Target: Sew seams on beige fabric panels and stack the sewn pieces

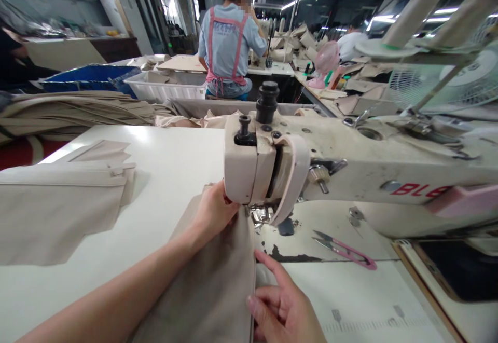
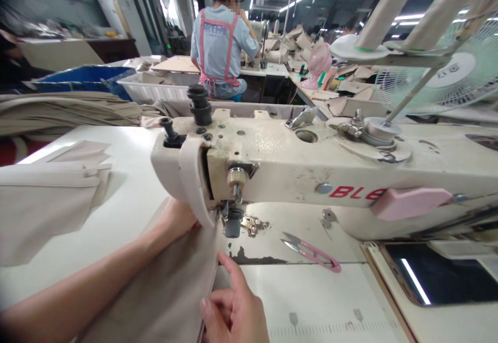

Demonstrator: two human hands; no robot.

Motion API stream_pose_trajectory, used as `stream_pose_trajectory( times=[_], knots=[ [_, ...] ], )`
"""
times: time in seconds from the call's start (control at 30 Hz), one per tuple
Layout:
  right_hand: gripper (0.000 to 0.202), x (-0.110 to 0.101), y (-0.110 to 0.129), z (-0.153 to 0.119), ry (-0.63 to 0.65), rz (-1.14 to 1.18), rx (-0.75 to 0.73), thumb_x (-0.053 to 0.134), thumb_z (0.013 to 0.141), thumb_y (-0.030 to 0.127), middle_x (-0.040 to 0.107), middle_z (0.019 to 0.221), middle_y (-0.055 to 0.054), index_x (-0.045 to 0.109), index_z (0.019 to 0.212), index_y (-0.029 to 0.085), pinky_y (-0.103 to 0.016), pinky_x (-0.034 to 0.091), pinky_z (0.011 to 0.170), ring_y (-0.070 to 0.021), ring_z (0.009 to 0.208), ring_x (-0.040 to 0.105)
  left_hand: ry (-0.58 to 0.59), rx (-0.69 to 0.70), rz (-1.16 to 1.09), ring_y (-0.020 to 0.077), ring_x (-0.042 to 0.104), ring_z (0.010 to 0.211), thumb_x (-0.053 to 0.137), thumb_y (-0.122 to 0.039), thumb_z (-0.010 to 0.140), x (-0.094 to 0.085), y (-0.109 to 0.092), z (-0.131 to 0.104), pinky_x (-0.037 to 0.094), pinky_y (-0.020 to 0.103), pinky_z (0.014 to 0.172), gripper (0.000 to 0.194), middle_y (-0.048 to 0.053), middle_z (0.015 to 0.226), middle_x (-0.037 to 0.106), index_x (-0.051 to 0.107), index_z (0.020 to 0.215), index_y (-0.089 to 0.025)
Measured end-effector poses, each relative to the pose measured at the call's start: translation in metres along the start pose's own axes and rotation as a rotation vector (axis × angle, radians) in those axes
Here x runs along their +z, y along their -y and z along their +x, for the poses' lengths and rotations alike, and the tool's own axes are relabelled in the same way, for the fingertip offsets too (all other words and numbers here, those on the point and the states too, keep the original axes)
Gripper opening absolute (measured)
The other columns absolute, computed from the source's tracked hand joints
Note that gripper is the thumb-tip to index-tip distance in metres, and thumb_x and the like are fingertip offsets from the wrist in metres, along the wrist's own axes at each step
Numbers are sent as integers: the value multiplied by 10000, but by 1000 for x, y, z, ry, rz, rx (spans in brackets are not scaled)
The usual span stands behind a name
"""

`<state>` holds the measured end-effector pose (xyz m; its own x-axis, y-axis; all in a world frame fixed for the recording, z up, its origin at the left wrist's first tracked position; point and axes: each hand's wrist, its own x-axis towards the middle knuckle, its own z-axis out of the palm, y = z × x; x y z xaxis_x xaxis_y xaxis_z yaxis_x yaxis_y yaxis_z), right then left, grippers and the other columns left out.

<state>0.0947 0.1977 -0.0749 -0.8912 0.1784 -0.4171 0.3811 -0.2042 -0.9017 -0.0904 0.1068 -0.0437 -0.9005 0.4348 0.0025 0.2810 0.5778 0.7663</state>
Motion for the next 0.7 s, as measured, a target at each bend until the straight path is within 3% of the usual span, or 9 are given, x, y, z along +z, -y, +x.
stream_pose_trajectory(
  times=[0.1, 0.13, 0.2, 0.23, 0.33, 0.37, 0.43, 0.57, 0.7],
  knots=[
    [856, 4, 3, -9, 14, 153, 41, 751, 701, 463, 544, 596, 49, 355, 1386, 137, -212, 464, 506, -111, 521, 508, -65, 62, 1, 151, 555, 610, 530, -225, 756, -8, 1, -31, 462, 251, 564, 63, 20, 708, 591, 530, 782, -167],
    [838, 5, 5, -10, 28, 211, 62, 765, 683, 473, 552, 609, 43, 396, 1353, 133, -223, 481, 521, -119, 536, 530, -91, 106, 13, 173, 566, 715, 601, -245, 710, -9, 2, -49, 482, 273, 648, 181, 31, 802, 600, 537, 862, -171],
    [739, 6, 8, -10, 54, 268, 88, 773, 673, 474, 581, 651, 24, 487, 1267, 139, -247, 511, 568, -130, 565, 567, 93, 401, 6, 197, 567, 833, 739, -272, 575, -10, 6, -92, 503, 289, 730, 598, 43, 974, 592, 502, 1118, -190],
    [671, 6, 8, -10, 59, 244, 72, 758, 693, 467, 591, 670, 14, 520, 1231, 143, -258, 522, 593, -135, 580, 578, 144, 466, 26, 206, 570, 887, 754, -240, 572, -10, 10, -111, 499, 290, 770, 651, 49, 1015, 590, 485, 1163, -202],
    [493, 5, 4, -9, 65, 14, -72, 641, 812, 438, 600, 704, -10, 560, 1204, 150, -304, 544, 668, -164, 647, 595, 218, 465, 6, 157, 556, 782, 674, -176, 727, -7, 24, -148, 463, 228, 684, 202, 19, 872, 585, 550, 885, -196],
    [463, 5, 3, -9, 66, -64, -122, 602, 842, 430, 598, 705, -17, 563, 1207, 148, -315, 550, 669, -174, 659, 598, 240, 441, -54, 135, 543, 738, 625, -175, 795, -7, 28, -151, 441, 209, 650, 89, 11, 822, 570, 536, 802, -184],
    [446, 6, 0, -10, 55, -119, -171, 564, 866, 421, 616, 734, -33, 559, 1218, 148, -329, 561, 665, -184, 667, 612, 267, 364, -197, 108, 522, 694, 548, -205, 889, -11, 32, -150, 405, 190, 617, 170, 0, 763, 537, 509, 727, -167],
    [493, 11, 6, -17, -18, 43, -96, 641, 818, 439, 683, 849, -81, 556, 1193, 131, -346, 576, 708, -206, 729, 673, 169, 133, -334, 104, 491, 652, 542, -308, 916, -22, 25, -147, 390, 183, 573, 242, -11, 704, 499, 513, 726, -162],
    [447, 15, 19, -29, 132, 287, 34, 634, 835, 470, 699, 943, -91, 594, 1145, 152, -335, 577, 716, -223, 851, 681, 127, 326, -304, 104, 550, 718, 621, -155, 854, -20, 17, -159, 434, 177, 656, 47, -7, 773, 568, 602, 817, -179]
  ],
)
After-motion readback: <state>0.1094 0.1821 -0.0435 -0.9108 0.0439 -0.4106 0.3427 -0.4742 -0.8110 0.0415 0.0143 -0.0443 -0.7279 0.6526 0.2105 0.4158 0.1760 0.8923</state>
